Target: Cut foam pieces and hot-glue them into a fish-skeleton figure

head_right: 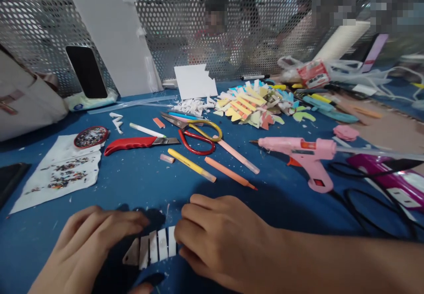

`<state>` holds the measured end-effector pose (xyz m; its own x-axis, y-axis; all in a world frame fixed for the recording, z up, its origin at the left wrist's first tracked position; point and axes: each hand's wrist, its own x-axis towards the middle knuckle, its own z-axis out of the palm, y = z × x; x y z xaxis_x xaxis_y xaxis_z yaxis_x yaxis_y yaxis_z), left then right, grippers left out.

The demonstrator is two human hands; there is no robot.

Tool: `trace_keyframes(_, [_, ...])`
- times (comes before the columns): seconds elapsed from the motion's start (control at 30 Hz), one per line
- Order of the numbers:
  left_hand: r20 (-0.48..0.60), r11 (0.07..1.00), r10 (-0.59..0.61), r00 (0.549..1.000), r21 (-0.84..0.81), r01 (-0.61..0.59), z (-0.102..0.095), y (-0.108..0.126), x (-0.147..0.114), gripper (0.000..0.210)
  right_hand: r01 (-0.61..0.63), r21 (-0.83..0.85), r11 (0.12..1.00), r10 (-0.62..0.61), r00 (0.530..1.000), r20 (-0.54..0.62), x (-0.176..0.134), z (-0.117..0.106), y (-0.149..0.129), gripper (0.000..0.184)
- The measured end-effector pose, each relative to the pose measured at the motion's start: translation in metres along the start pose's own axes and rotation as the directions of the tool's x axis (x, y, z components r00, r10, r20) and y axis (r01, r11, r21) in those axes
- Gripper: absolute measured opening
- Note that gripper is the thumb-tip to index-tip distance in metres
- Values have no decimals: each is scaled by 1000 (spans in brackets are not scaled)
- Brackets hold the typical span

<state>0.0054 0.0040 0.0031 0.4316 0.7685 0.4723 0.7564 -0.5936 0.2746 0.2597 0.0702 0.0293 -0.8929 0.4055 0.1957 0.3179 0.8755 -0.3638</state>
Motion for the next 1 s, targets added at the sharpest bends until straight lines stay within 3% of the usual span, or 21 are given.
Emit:
trace_keyframes(0.1, [70,999,50,996,16,-51,-1,-3,6,48,-13,2,1000,13,1000,-18,0,0,-1,16])
trace_keyframes(0.17, [93,1000,8,996,18,-10,0,-1,8,50,-16,1,1000,16,1000,-12,-1,1,-2,13])
trace_keyframes(0.37, [99,993,-106,989,-44,110,6,9,5,43,-34,19,999,34,999,-8,-3,3,-2,9])
trace_keyframes(1.0, [125,989,-101,987,-94,113,6,10,7,47,-108,59,992,107,994,17,-1,-1,1,8])
